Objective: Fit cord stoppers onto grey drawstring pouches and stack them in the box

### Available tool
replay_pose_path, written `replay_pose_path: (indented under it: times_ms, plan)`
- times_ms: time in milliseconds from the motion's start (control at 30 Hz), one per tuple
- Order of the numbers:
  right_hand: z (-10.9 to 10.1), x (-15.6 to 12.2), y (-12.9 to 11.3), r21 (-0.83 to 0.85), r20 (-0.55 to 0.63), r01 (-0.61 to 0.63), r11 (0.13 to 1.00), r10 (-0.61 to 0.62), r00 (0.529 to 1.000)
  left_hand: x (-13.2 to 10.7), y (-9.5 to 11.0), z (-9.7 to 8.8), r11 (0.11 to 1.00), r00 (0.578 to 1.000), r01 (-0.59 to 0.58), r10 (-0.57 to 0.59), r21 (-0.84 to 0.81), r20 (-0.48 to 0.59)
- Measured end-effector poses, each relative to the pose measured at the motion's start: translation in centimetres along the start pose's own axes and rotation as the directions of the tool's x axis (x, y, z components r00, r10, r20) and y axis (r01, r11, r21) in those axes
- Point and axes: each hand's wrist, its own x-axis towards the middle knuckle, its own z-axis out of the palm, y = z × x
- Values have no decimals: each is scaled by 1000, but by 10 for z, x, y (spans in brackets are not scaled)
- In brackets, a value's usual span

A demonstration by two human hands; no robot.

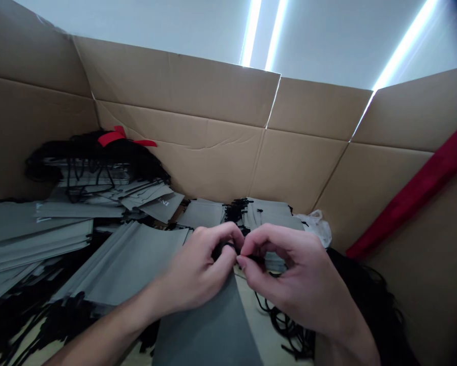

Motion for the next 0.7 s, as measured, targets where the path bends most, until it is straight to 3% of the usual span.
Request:
replay_pose_path:
  times_ms: [67, 133, 233, 333, 467, 600, 700]
  plan:
    - [-3, 0, -1, 46, 28, -43, 998, 41, 999, -1, -5, 2, 974, 990, -142, 142, 177, 10]
    - [-6, 0, 0, 109, 61, -76, 991, 70, 996, -2, -10, 5, 933, 964, -257, 266, 253, 1]
    - [-12, 1, 6, 263, 130, -163, 951, 132, 983, -4, -11, 8, 903, 930, -349, 366, 249, -23]
    - [-13, 4, 17, 506, 279, -322, 800, 202, 939, -7, -5, 10, 898, 908, -409, 418, 161, -29]
    - [-8, 9, 34, 684, 433, -449, 575, 175, 884, -15, 2, 12, 933, 936, -350, 346, -80, -59]
    - [-2, 11, 41, 752, 443, -437, 494, 114, 890, -21, 4, 15, 940, 960, -279, 266, -197, -91]
    - [-3, 13, 43, 767, 386, -390, 510, 118, 915, -19, 8, 18, 963, 993, -117, 105, -244, -62]
